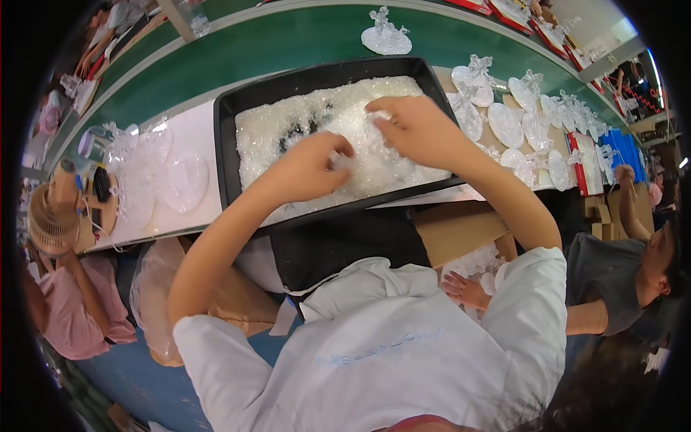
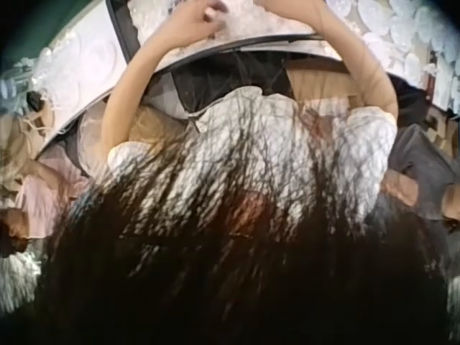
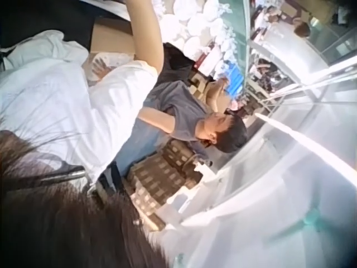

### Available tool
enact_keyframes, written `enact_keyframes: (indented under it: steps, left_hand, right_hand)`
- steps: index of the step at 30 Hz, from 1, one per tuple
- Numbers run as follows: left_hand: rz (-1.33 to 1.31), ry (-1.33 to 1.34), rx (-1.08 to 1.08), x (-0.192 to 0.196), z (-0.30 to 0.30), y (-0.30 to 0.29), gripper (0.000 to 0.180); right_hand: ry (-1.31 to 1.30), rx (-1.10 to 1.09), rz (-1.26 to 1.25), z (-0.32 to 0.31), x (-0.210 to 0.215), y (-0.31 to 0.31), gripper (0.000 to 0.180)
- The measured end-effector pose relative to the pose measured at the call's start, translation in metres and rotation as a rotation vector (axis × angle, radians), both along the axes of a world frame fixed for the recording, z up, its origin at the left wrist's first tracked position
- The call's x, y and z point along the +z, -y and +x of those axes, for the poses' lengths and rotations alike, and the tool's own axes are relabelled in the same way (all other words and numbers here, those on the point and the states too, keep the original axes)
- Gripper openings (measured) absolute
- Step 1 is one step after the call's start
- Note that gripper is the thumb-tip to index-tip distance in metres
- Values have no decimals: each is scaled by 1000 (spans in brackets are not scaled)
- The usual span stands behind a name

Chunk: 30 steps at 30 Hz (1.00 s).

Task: Applying granules and brushing clear plastic light fixture components on an assembly line.

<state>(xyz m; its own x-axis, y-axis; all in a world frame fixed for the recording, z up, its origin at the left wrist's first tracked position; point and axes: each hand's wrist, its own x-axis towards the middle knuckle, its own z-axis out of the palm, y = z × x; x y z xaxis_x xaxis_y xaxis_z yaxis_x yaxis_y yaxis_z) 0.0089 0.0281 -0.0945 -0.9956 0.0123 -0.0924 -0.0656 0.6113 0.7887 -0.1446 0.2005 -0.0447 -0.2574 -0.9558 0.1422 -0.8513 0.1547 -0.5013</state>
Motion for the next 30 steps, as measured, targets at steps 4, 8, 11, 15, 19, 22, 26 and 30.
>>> enact_keyframes:
  steps: [4,8,11,15,19,22,26,30]
  left_hand:
    - [134,-119,329,21,-2,18,40]
    - [477,-60,257,1,-12,14,52]
    - [693,-270,453,4,-21,20,57]
    - [559,-241,385,17,-14,16,47]
    - [268,-372,438,49,-16,11,45]
    - [613,-447,449,34,-12,16,45]
    - [-144,-91,255,40,10,8,50]
    - [688,-727,528,35,16,19,53]
  right_hand:
    - [712,-421,-117,-14,8,-26,39]
    - [1408,-485,-408,0,-15,-25,46]
    - [1520,-528,-402,10,-25,-32,45]
    - [1694,-441,-444,20,-34,-28,45]
    - [1872,-505,-459,22,-32,-23,46]
    - [1834,-416,-440,22,-35,-22,46]
    - [1806,-426,-451,28,-31,-22,46]
    - [1797,-374,-480,27,-31,-22,48]
